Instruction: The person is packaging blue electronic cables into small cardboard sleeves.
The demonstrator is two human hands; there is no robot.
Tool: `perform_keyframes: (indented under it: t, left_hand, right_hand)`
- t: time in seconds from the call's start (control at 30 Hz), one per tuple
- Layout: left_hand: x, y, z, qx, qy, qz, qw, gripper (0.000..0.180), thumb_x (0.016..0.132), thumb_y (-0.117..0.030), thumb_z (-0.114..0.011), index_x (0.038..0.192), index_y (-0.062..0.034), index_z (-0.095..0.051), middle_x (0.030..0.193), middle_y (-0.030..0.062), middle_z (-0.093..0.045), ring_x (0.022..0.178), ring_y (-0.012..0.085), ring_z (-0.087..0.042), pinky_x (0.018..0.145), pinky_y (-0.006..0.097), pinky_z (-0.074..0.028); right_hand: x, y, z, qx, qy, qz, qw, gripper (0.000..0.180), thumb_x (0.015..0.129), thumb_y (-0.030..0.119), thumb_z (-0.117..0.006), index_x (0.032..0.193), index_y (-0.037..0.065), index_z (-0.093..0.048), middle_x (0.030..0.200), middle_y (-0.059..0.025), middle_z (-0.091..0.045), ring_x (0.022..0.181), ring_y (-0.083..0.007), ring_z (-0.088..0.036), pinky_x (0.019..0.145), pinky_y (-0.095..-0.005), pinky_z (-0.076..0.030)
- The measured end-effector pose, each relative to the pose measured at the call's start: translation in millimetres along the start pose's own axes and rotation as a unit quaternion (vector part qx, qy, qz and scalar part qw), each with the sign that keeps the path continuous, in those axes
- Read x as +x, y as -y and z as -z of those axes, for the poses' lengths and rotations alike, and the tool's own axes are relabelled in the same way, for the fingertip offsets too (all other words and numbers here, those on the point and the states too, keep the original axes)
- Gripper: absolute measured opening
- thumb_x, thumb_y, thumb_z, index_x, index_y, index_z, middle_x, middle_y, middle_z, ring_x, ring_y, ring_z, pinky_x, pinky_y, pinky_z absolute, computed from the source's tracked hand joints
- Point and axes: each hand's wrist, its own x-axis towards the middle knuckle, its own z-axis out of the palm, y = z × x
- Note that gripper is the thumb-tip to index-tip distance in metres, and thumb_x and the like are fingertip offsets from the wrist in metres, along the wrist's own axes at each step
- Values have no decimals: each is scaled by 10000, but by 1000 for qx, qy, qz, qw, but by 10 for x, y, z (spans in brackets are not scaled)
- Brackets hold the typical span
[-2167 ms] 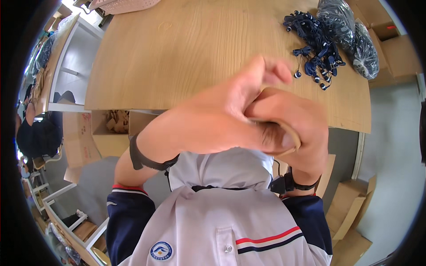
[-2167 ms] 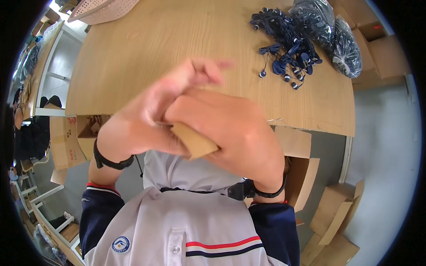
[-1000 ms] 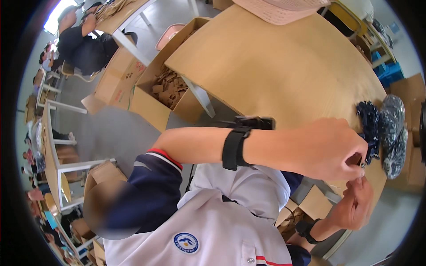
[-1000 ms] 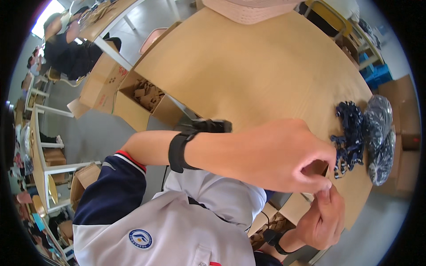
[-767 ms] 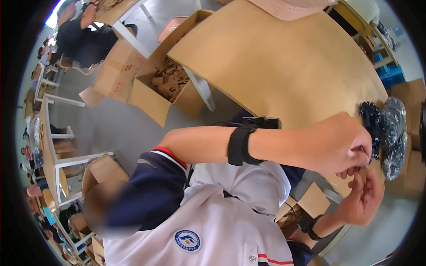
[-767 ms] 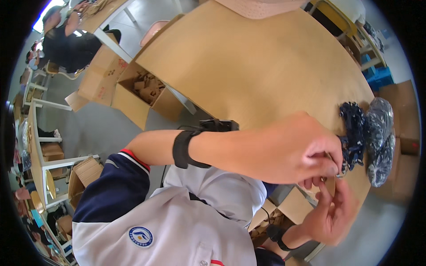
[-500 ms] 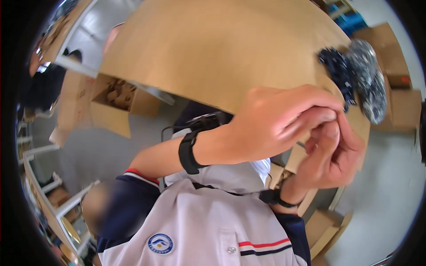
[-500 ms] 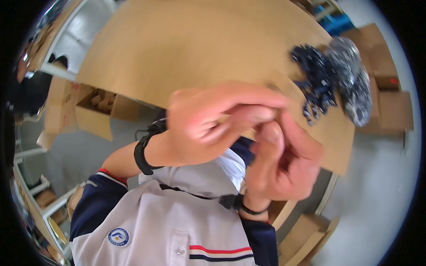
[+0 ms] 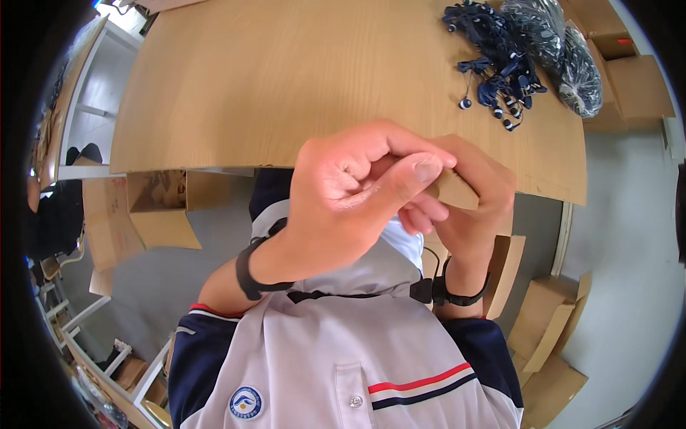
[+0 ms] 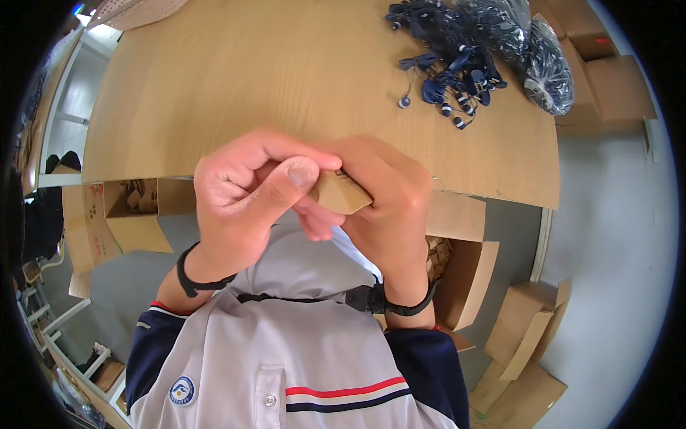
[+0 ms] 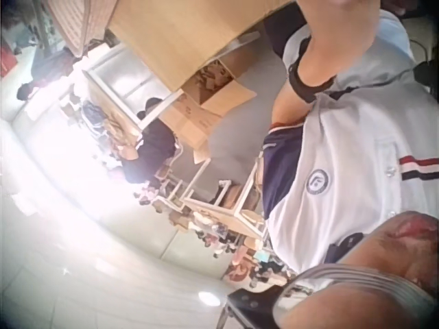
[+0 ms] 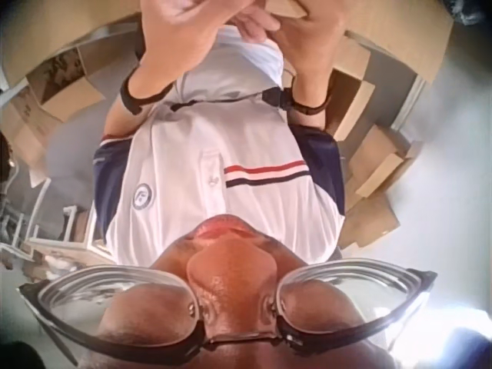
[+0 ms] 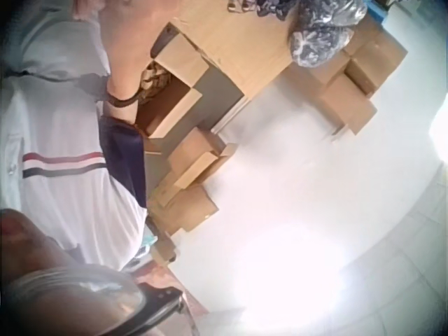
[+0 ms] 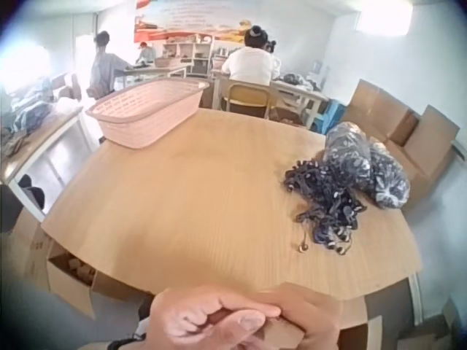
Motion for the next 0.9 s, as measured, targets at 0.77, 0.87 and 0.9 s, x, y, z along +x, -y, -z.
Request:
perform_keyframes:
  t: [0.77, 0.87, 0.9]
  left_hand:
    - [122, 158, 94, 457, 326, -413, 717, 908, 714, -314, -843, 1404, -59, -311, 1137, 144, -669, 1037, 320, -661, 843, 447, -533]
    - [53, 187, 19, 445, 260, -418, 748, 381, 803, -132, -710, 1137, -54, -546, 1135, 117, -682, 1072, 282, -651, 888, 405, -526]
    - [48, 157, 19, 468, 282, -377, 747, 428, 780, -136, -724, 1151, -52, -526, 1238, 133, -637, 1141, 287, -621, 989, 451, -463]
  right_hand:
    - [-573, -38, 84, 673, 165, -286, 662, 717, 597, 632, -804, 902, 9, -623, 808, -17, -597, 727, -129, -547, 667, -267, -452]
    - [-518, -26, 161, 646, 164, -272, 694, 766, 606, 655, -798, 996, 22, -618, 852, -28, -599, 760, -131, -542, 682, -272, -453]
    - [-512, -31, 186, 644, 162, -272, 697, 766, 606, 655, -798, 996, 22, -618, 852, -28, -599, 760, -131, -542, 682, -272, -453]
